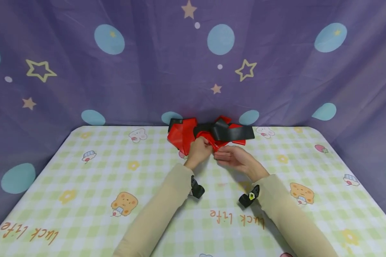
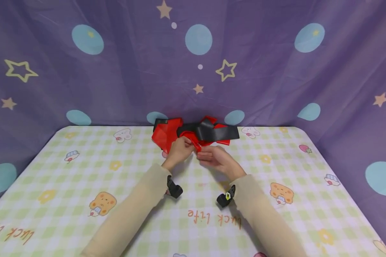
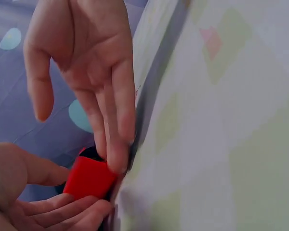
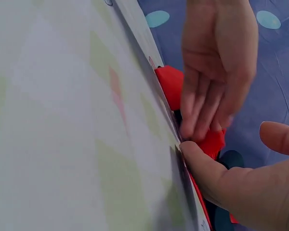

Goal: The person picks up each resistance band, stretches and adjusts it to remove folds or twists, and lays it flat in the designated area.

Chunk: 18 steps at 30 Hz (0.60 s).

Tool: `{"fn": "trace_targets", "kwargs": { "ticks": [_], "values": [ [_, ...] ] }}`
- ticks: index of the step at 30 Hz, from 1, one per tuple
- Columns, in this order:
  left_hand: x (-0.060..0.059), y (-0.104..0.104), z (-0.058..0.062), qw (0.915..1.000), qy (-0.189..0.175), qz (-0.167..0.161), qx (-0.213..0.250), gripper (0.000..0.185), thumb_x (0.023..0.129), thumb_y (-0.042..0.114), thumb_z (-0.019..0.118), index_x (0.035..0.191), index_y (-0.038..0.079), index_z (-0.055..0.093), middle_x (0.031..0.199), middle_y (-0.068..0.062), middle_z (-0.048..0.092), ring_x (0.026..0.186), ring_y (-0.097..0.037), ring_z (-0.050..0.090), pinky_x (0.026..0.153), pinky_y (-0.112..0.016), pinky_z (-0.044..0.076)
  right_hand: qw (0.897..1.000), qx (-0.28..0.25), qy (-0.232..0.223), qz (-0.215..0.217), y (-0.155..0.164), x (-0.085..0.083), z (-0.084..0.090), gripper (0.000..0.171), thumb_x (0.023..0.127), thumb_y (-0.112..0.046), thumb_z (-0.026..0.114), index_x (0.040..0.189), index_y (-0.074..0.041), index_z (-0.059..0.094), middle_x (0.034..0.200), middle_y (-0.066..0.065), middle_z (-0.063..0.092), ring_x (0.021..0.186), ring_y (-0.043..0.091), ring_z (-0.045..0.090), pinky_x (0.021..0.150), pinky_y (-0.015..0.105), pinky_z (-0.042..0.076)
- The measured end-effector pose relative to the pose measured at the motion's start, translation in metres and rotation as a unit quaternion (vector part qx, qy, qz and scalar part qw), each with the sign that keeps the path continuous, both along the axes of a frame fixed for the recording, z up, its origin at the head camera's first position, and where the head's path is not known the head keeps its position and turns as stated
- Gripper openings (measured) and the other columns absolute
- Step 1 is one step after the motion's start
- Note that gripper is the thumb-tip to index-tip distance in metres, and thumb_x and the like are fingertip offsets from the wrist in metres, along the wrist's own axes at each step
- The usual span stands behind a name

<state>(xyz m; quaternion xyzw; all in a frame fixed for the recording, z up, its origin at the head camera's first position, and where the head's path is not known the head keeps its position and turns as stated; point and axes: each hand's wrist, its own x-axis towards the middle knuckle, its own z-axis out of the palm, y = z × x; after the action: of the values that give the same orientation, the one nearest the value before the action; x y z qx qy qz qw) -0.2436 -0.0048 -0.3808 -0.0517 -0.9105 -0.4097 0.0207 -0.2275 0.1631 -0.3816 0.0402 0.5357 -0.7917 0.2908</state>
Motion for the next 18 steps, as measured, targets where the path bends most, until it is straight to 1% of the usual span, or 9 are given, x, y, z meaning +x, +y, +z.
{"fn": "trace_targets", "kwargs": {
  "ticks": [2, 4, 7, 10, 12, 15, 17, 18],
  "values": [
    [-0.001, 0.004, -0.001, 0.9996, -0.004, 0.023, 0.013, 0.018, 0.086, 0.016, 0.063, 0.093, -0.001, 0.066, 0.09, -0.013, 0.071, 0.087, -0.032, 0.066, 0.076, -0.039, 0.053, 1.0, -0.012, -0.001, 0.001, -0.003, 0.0, -0.002, 0.03, 0.1, -0.009, 0.037, 0.089, -0.009, 0.064, 0.104, 0.009, 0.067, 0.099, 0.017, 0.064, 0.107, 0.04, 0.04],
    [-0.004, 0.007, -0.002, 0.998, -0.015, 0.051, 0.034, 0.02, 0.086, 0.02, 0.066, 0.089, 0.001, 0.068, 0.086, -0.012, 0.071, 0.086, -0.031, 0.066, 0.076, -0.039, 0.053, 1.0, -0.023, -0.003, -0.001, -0.005, 0.001, -0.003, 0.031, 0.099, -0.009, 0.037, 0.088, -0.01, 0.065, 0.101, 0.008, 0.068, 0.097, 0.017, 0.065, 0.099, 0.035, 0.047],
    [-0.008, 0.009, -0.004, 0.9932, -0.031, 0.096, 0.058, 0.018, 0.084, 0.022, 0.068, 0.081, 0.004, 0.069, 0.078, -0.01, 0.07, 0.082, -0.03, 0.066, 0.073, -0.037, 0.053, 0.999, -0.036, -0.002, -0.003, -0.007, 0.002, -0.005, 0.029, 0.099, -0.008, 0.037, 0.089, -0.007, 0.065, 0.099, 0.008, 0.069, 0.096, 0.017, 0.066, 0.093, 0.032, 0.051],
    [-0.009, 0.01, -0.005, 0.9883, -0.042, 0.127, 0.074, 0.011, 0.08, 0.016, 0.069, 0.08, 0.005, 0.068, 0.075, -0.009, 0.069, 0.081, -0.029, 0.065, 0.072, -0.036, 0.053, 0.999, -0.048, -0.009, -0.013, -0.009, 0.003, -0.006, 0.029, 0.099, -0.008, 0.037, 0.091, -0.005, 0.064, 0.098, 0.009, 0.069, 0.095, 0.018, 0.066, 0.093, 0.032, 0.051],
    [-0.01, 0.01, -0.005, 0.9858, -0.044, 0.138, 0.085, 0.008, 0.078, 0.013, 0.068, 0.08, 0.005, 0.067, 0.075, -0.009, 0.068, 0.077, -0.028, 0.066, 0.07, -0.034, 0.054, 0.998, -0.058, -0.019, -0.029, -0.011, 0.004, -0.007, 0.027, 0.099, -0.007, 0.037, 0.093, -0.003, 0.063, 0.097, 0.009, 0.069, 0.095, 0.019, 0.066, 0.098, 0.033, 0.048],
    [-0.009, 0.009, -0.002, 0.9814, -0.043, 0.149, 0.113, 0.008, 0.077, 0.012, 0.067, 0.082, 0.005, 0.066, 0.075, -0.01, 0.069, 0.068, -0.025, 0.068, 0.068, -0.033, 0.054, 0.995, -0.068, -0.041, -0.067, -0.015, 0.005, -0.007, 0.022, 0.1, -0.006, 0.038, 0.098, -0.001, 0.059, 0.095, 0.009, 0.069, 0.093, 0.018, 0.067, 0.103, 0.034, 0.041],
    [-0.008, 0.009, 0.001, 0.9796, -0.04, 0.15, 0.128, 0.009, 0.077, 0.012, 0.067, 0.083, 0.006, 0.066, 0.075, -0.009, 0.071, 0.064, -0.023, 0.068, 0.066, -0.031, 0.054, 0.991, -0.083, -0.051, -0.095, -0.017, 0.005, -0.008, 0.019, 0.1, -0.005, 0.038, 0.1, 0.0, 0.057, 0.092, 0.009, 0.07, 0.091, 0.018, 0.067, 0.104, 0.033, 0.039],
    [-0.007, 0.009, 0.003, 0.9791, -0.039, 0.147, 0.135, 0.009, 0.077, 0.012, 0.066, 0.083, 0.006, 0.066, 0.076, -0.009, 0.071, 0.064, -0.022, 0.069, 0.066, -0.031, 0.055, 0.988, -0.093, -0.056, -0.108, -0.018, 0.004, -0.008, 0.018, 0.1, -0.004, 0.039, 0.1, 0.0, 0.056, 0.091, 0.009, 0.07, 0.089, 0.018, 0.068, 0.103, 0.032, 0.04]
  ]
}}
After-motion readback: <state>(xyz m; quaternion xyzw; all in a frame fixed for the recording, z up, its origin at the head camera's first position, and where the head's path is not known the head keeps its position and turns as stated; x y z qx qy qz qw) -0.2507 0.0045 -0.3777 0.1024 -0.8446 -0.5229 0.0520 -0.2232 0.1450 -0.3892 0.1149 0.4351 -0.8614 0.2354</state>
